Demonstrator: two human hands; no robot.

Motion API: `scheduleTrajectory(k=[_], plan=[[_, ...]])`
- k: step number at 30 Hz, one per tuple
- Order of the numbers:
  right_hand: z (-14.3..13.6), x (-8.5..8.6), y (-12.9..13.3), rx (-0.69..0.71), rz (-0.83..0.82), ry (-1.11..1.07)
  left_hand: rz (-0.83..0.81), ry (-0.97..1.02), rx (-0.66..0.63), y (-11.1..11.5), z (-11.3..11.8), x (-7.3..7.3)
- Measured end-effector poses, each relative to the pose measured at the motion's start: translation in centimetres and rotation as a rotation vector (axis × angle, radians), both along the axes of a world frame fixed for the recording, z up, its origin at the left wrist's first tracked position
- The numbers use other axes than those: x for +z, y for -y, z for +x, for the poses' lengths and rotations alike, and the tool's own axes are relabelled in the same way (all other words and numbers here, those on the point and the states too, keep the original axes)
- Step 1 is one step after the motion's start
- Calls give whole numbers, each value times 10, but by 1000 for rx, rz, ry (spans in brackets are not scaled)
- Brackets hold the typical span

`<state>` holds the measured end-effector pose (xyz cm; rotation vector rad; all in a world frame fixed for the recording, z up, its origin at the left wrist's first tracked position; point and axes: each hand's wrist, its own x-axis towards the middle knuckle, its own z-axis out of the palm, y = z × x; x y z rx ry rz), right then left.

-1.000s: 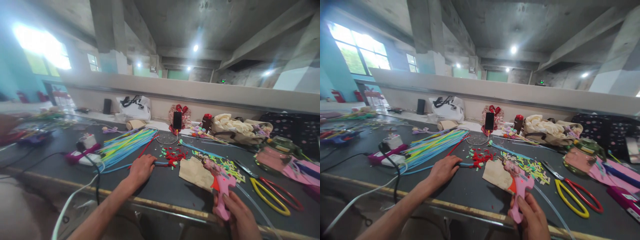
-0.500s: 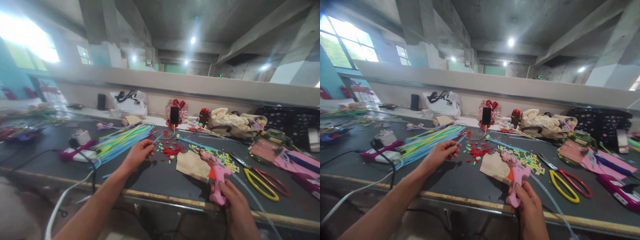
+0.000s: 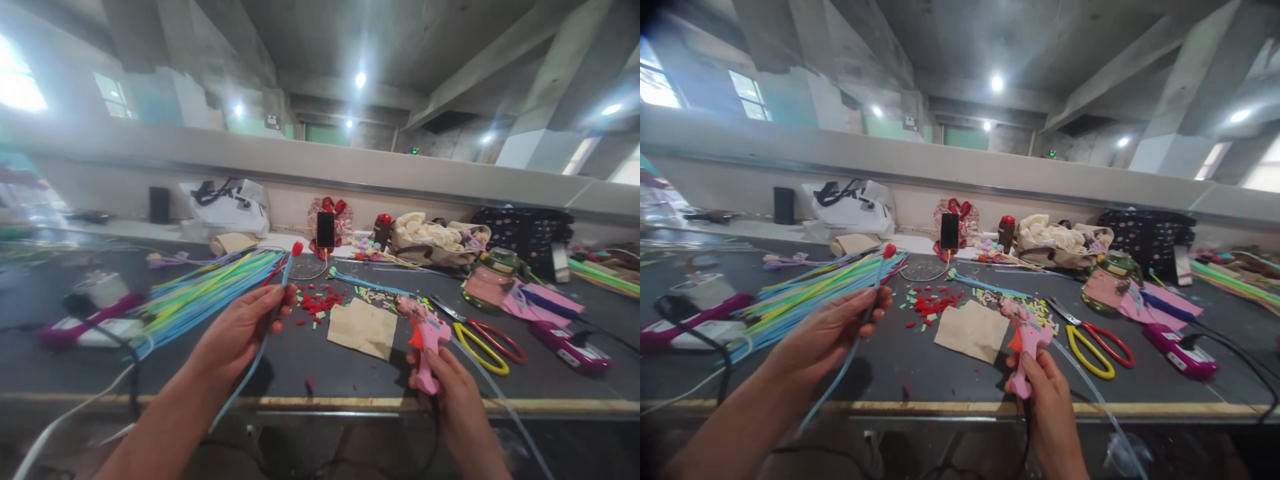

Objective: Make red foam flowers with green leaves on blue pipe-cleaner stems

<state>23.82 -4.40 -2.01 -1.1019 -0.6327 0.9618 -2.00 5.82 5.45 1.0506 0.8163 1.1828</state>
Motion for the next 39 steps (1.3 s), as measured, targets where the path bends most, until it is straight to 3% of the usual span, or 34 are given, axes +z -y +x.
scheduleTrajectory(k=[7,13,18,23,28,39], plan=[[1,2,-1,41,-28,75,-45,158,-155,8,23,17],[5,1,-4,70,-31,137,-110,159,-188,-5,34,6],[5,4,-4,69,-42,140,-112,136,-242,-1,36,-4],[4,6,-4,50,-21,144,-67,103,-220,1,39,-9],[5,8,-5,42,-39,118,-204,122,-168,2,44,-10],[-9,16,-15,90,67,84,-316,170,-136,1,58,-10]])
